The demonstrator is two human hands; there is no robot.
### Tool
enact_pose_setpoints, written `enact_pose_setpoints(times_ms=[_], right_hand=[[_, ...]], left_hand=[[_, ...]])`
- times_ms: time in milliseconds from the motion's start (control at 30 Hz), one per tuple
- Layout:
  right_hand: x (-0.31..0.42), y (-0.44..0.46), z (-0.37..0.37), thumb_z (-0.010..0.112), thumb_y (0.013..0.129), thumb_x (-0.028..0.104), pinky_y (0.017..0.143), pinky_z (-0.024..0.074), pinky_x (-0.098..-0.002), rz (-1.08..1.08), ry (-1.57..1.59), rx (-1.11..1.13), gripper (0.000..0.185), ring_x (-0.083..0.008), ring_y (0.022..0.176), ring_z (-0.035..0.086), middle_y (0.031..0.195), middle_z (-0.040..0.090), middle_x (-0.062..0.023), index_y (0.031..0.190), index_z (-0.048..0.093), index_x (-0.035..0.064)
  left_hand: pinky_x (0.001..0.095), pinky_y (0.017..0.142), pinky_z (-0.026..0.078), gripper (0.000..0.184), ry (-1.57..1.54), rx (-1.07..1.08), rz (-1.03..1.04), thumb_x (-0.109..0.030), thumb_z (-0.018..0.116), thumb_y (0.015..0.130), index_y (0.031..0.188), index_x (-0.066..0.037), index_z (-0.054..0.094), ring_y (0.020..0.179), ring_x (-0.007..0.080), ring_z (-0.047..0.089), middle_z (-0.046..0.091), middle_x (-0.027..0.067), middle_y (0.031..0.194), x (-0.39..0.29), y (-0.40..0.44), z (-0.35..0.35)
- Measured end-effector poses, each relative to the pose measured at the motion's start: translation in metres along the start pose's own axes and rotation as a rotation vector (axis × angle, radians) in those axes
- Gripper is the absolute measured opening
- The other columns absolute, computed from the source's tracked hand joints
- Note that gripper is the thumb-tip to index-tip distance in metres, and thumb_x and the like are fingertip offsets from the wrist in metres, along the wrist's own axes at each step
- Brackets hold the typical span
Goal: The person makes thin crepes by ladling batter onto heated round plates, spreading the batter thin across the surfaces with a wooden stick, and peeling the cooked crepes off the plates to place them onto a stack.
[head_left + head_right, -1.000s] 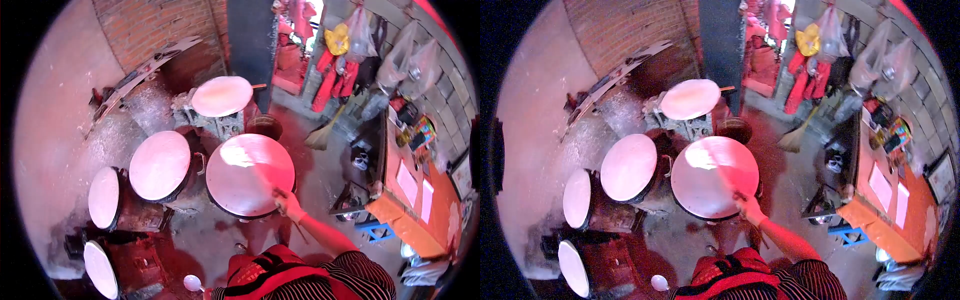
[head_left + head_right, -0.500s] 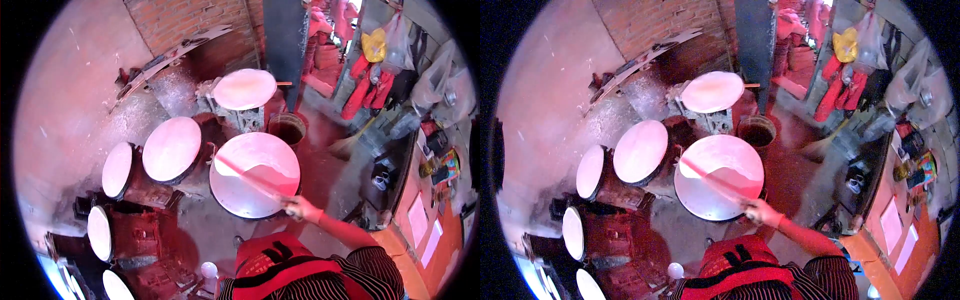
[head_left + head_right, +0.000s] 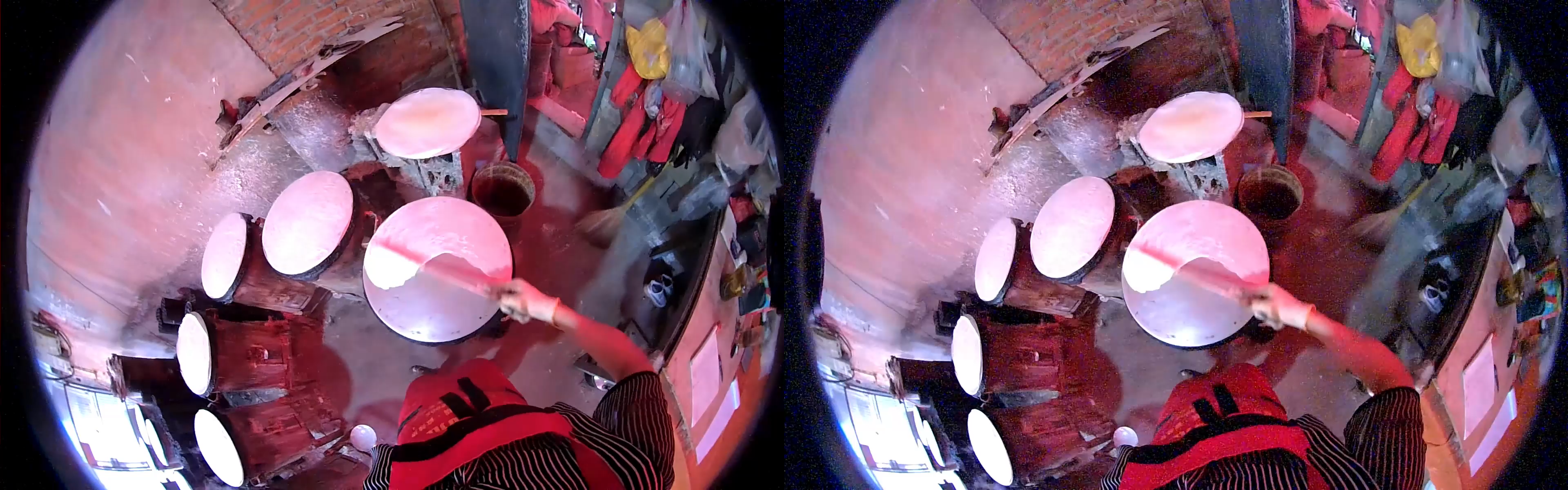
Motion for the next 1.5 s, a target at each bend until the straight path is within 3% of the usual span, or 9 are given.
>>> enact_pose_setpoints(times_ms=[100, 433, 733, 867, 1000, 1167, 1300, 1400, 1500], right_hand=[[0.007, 0.055, 0.002, 0.052, 0.094, 0.016, 0.034, 0.0304, -0.0248, -0.261, 0.070, -0.318, 0.032, -0.0046, 0.040, 0.036, 0.057, 0.047, 0.0060, 0.126, 0.058, 0.0130], [0.025, 0.032, -0.023, 0.047, 0.093, 0.005, 0.042, 0.0304, -0.0176, -0.168, -0.238, 0.077, 0.041, -0.0008, 0.048, 0.035, 0.096, 0.063, 0.0062, 0.132, 0.054, 0.0160], [-0.020, -0.078, 0.013, 0.050, 0.095, 0.021, 0.039, 0.0256, -0.0209, -0.001, -0.053, 0.145, 0.034, -0.0014, 0.045, 0.032, 0.059, 0.039, 0.0089, 0.129, 0.057, 0.0204], [-0.065, -0.056, 0.051, 0.054, 0.094, 0.021, 0.043, 0.0332, -0.0209, -0.137, 0.254, -0.434, 0.039, -0.0051, 0.048, 0.042, 0.076, 0.056, 0.0032, 0.133, 0.052, 0.0175], [-0.098, -0.099, 0.109, 0.059, 0.086, 0.019, 0.042, 0.0295, -0.0207, -0.123, 0.183, -0.119, 0.050, -0.0038, 0.047, 0.038, 0.060, 0.044, 0.0084, 0.135, 0.051, 0.0209], [-0.191, -0.149, 0.202, 0.059, 0.090, 0.028, 0.040, 0.0256, -0.0233, -0.022, 0.390, -0.369, 0.046, -0.0049, 0.044, 0.034, 0.061, 0.042, 0.0072, 0.135, 0.050, 0.0236], [-0.101, -0.046, 0.321, 0.054, 0.094, 0.029, 0.038, 0.0282, -0.0239, -0.127, 0.944, -0.501, 0.041, -0.0074, 0.043, 0.033, 0.059, 0.039, 0.0073, 0.133, 0.048, 0.0186], [-0.061, 0.121, 0.374, 0.053, 0.095, 0.021, 0.042, 0.0311, -0.0210, -0.849, 1.095, -0.260, 0.028, -0.0060, 0.050, 0.037, 0.068, 0.044, 0.0076, 0.122, 0.052, 0.0128], [0.004, 0.267, 0.384, 0.048, 0.098, 0.022, 0.078, 0.0453, -0.0238, -0.821, 0.476, -1.029, 0.041, -0.0103, 0.088, 0.055, 0.103, 0.060, -0.0014, 0.135, 0.044, 0.0031]], left_hand=[[0.0220, 0.050, 0.037, 0.013, 0.027, -0.012, 0.007, -0.016, 0.057, 0.089, 0.096, -0.005, 0.056, 0.054, 0.0096, 0.044, 0.047, -0.0011, 0.068, 0.002, -0.004, -0.002], [0.0223, 0.050, 0.038, 0.014, 0.059, -0.064, 0.014, -0.017, 0.058, 0.088, 0.096, -0.005, 0.057, 0.055, 0.0093, 0.045, 0.048, -0.0013, 0.068, 0.018, -0.014, -0.028], [0.0225, 0.051, 0.039, 0.015, 0.241, 0.046, 0.015, -0.018, 0.060, 0.088, 0.096, -0.005, 0.059, 0.055, 0.0092, 0.046, 0.049, -0.0015, 0.068, -0.011, 0.014, -0.055], [0.0226, 0.051, 0.039, 0.016, 0.463, 0.220, 0.080, -0.018, 0.060, 0.087, 0.096, -0.005, 0.060, 0.055, 0.0091, 0.047, 0.049, -0.0016, 0.068, -0.052, 0.056, -0.074], [0.0228, 0.052, 0.039, 0.016, 0.635, 0.421, 0.147, -0.019, 0.061, 0.087, 0.096, -0.005, 0.060, 0.056, 0.0090, 0.048, 0.050, -0.0017, 0.068, -0.107, 0.124, -0.086], [0.0242, 0.051, 0.040, 0.015, 0.535, 0.394, -0.237, -0.018, 0.063, 0.086, 0.094, -0.004, 0.061, 0.056, 0.0108, 0.050, 0.053, -0.0004, 0.067, -0.166, 0.239, -0.105], [0.0249, 0.050, 0.041, 0.013, 0.485, 0.372, -0.234, -0.017, 0.061, 0.086, 0.088, -0.004, 0.060, 0.056, 0.0123, 0.051, 0.053, -0.0005, 0.064, -0.188, 0.226, -0.116], [0.0261, 0.051, 0.043, 0.008, 0.418, 0.311, -0.236, -0.014, 0.060, 0.084, 0.083, -0.007, 0.059, 0.055, 0.0148, 0.052, 0.052, 0.0014, 0.062, -0.197, 0.227, -0.164], [0.0309, 0.062, 0.052, 0.008, 0.257, 0.301, -0.356, -0.015, 0.059, 0.083, 0.085, -0.008, 0.059, 0.067, 0.0191, 0.057, 0.057, 0.0048, 0.072, -0.201, 0.242, -0.224]])
Point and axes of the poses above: each hand's wrist, its own y-axis towards the middle knuckle, its own z-axis out of the palm, x = y × z, the point moved 2 cm from there along y, towards the middle knuckle
